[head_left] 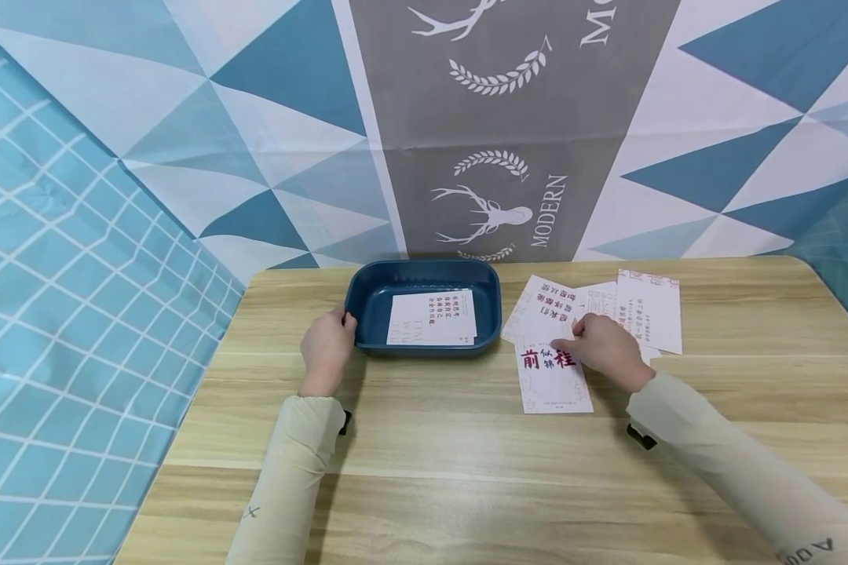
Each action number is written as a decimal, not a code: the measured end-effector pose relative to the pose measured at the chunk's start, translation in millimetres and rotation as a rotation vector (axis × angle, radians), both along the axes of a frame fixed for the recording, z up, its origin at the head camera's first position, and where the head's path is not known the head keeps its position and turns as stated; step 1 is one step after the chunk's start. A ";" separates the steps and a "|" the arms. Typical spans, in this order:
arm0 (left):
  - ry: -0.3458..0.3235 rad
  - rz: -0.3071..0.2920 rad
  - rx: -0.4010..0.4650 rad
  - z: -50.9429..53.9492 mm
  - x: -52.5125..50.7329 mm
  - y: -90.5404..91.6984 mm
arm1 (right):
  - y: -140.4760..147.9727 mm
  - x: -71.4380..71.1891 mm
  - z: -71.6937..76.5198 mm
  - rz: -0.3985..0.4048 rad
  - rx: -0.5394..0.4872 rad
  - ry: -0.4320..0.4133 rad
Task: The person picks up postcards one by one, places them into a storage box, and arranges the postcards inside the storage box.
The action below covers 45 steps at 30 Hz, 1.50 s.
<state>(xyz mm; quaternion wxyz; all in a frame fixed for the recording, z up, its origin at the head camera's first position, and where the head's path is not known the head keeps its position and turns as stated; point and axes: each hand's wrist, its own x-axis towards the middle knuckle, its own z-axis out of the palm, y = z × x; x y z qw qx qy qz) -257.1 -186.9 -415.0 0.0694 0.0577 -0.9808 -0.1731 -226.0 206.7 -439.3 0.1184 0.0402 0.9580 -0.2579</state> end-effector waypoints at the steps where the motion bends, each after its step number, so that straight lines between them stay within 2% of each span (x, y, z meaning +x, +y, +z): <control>1: 0.000 -0.001 0.000 0.0 0.0 0.0 | -0.6 0.2 0.5 -0.001 -0.001 -0.002; 17: -0.018 0.000 -0.001 -0.5 0.5 -0.1 | -9.0 1.1 1.8 -0.080 -0.033 -0.035; 26: -0.005 -0.005 -0.013 -1.2 0.0 -0.5 | -9.4 -2.6 -0.5 -0.112 -0.143 -0.075; 37: -0.011 0.003 -0.015 -0.8 0.2 -1.0 | -14.4 -0.9 2.4 -0.165 -0.198 -0.013; 45: -0.007 -0.012 -0.007 0.3 1.1 -0.4 | -15.4 1.8 0.8 -0.166 -0.239 0.089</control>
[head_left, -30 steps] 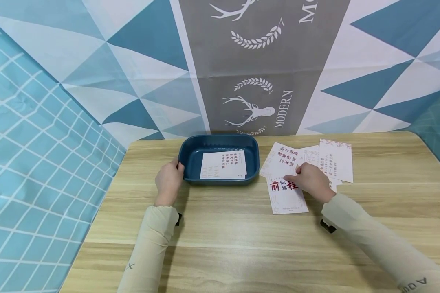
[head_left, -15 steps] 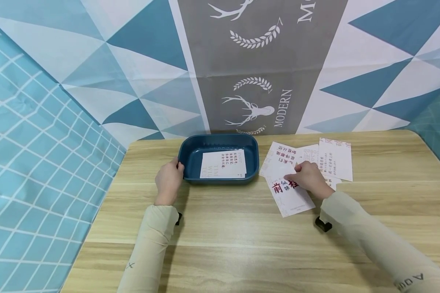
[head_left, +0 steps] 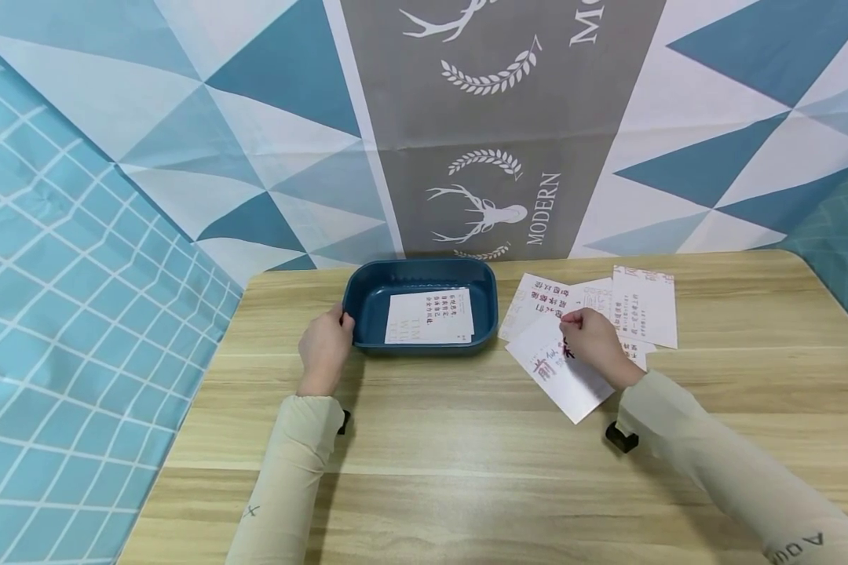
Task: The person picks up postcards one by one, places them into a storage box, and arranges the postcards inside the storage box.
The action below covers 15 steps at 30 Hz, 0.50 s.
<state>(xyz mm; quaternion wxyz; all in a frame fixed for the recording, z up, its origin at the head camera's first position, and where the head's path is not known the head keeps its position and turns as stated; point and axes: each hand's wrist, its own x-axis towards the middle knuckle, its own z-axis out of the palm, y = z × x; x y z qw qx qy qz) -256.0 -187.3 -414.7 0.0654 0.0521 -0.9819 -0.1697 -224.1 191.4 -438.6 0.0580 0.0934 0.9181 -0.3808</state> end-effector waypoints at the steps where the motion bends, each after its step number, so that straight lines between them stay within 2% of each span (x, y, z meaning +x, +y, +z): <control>1: 0.000 -0.002 0.003 0.3 0.1 0.1 | -0.1 0.3 -0.1 -0.002 -0.004 0.009; 8: -0.001 -0.003 0.016 0.3 0.8 0.1 | 1.0 2.6 3.7 0.007 -0.041 0.010; 15: -0.012 0.001 0.015 1.3 0.3 -0.2 | 7.1 4.6 11.9 0.040 -0.022 0.026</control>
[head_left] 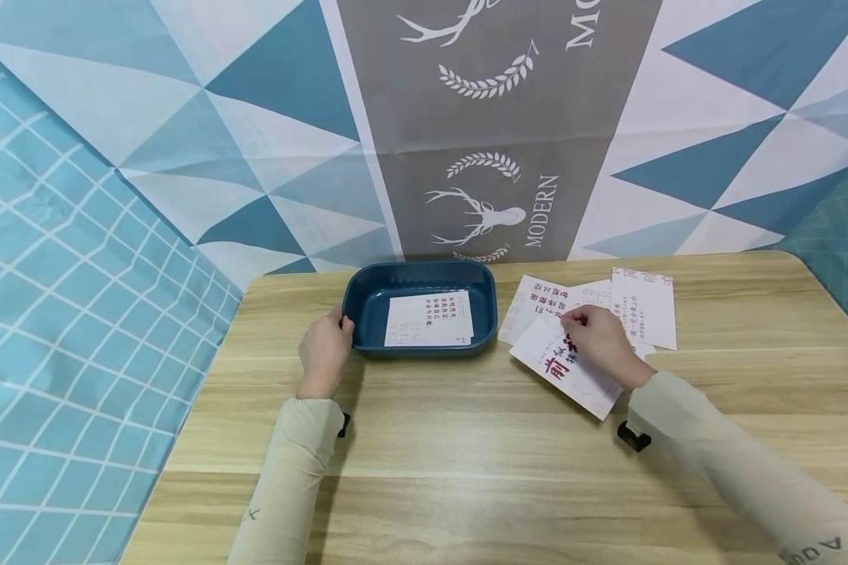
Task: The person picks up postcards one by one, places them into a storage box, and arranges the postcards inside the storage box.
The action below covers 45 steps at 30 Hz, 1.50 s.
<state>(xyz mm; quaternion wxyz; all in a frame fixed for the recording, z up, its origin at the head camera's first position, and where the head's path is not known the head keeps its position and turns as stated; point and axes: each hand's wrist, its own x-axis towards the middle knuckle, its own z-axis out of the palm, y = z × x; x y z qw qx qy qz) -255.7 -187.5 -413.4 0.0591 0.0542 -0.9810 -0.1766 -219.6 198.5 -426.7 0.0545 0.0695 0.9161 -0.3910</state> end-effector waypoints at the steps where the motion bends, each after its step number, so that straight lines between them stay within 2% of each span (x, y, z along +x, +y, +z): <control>1: -0.003 0.001 0.001 0.1 0.0 0.0 | 0.8 0.1 1.3 0.004 0.000 0.002; 8: 0.006 0.003 -0.005 0.2 0.0 0.6 | 3.4 -1.2 9.8 0.020 -0.013 0.014; 17: 0.020 -0.001 -0.006 0.2 -0.1 0.5 | 1.9 -7.5 19.0 0.080 0.003 0.106; 32: 0.031 0.001 -0.006 -1.1 -0.5 -0.2 | -9.5 -20.6 33.7 0.194 0.028 0.138; 39: 0.028 0.014 -0.010 -1.5 -1.2 0.7 | -17.2 -27.2 38.0 0.241 0.000 0.196; 45: 0.017 0.017 -0.003 -1.2 -1.7 1.3 | -23.6 -32.5 42.7 0.288 -0.007 0.183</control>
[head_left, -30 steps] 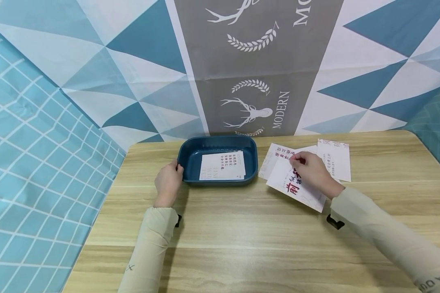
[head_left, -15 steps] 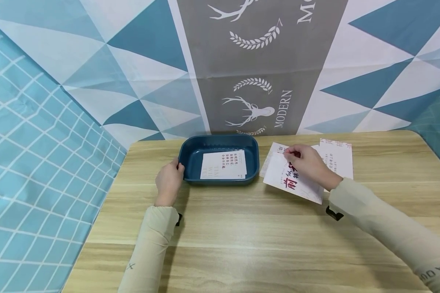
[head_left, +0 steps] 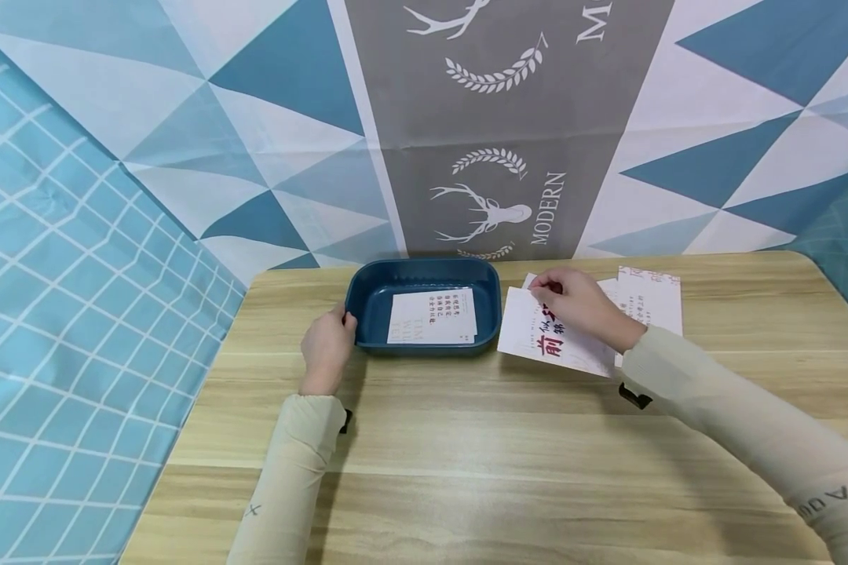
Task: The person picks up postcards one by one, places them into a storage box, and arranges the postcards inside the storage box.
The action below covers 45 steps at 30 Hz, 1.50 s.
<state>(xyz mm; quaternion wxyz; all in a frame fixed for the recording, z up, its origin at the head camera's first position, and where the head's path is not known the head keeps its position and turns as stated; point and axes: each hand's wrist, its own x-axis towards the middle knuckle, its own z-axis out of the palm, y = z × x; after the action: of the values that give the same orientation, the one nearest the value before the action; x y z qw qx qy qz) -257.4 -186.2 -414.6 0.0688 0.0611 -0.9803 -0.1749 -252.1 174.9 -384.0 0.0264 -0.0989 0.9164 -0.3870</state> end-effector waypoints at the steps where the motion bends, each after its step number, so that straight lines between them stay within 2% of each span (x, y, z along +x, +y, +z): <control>1: -0.002 0.001 0.001 0.3 -0.1 0.2 | -1.0 -1.2 0.7 0.005 0.002 -0.004; 22: -0.028 0.006 -0.014 -1.8 -1.2 0.1 | -17.6 -13.5 8.4 0.047 0.036 0.014; 29: -0.030 0.021 -0.003 -1.9 -1.6 0.3 | -20.2 -17.1 10.5 0.046 0.030 -0.026; 36: -0.044 0.024 0.000 -0.7 -0.7 -0.3 | -26.3 -21.4 13.1 0.044 0.055 -0.029; 45: -0.029 0.029 0.003 0.1 -1.9 -0.1 | -33.8 -24.9 16.8 0.047 0.057 -0.039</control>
<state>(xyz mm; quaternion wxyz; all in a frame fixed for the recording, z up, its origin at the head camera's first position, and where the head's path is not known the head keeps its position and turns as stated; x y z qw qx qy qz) -259.3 -186.3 -414.5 0.0569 0.0780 -0.9799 -0.1746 -277.0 141.1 -367.2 0.0559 -0.1120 0.9239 -0.3617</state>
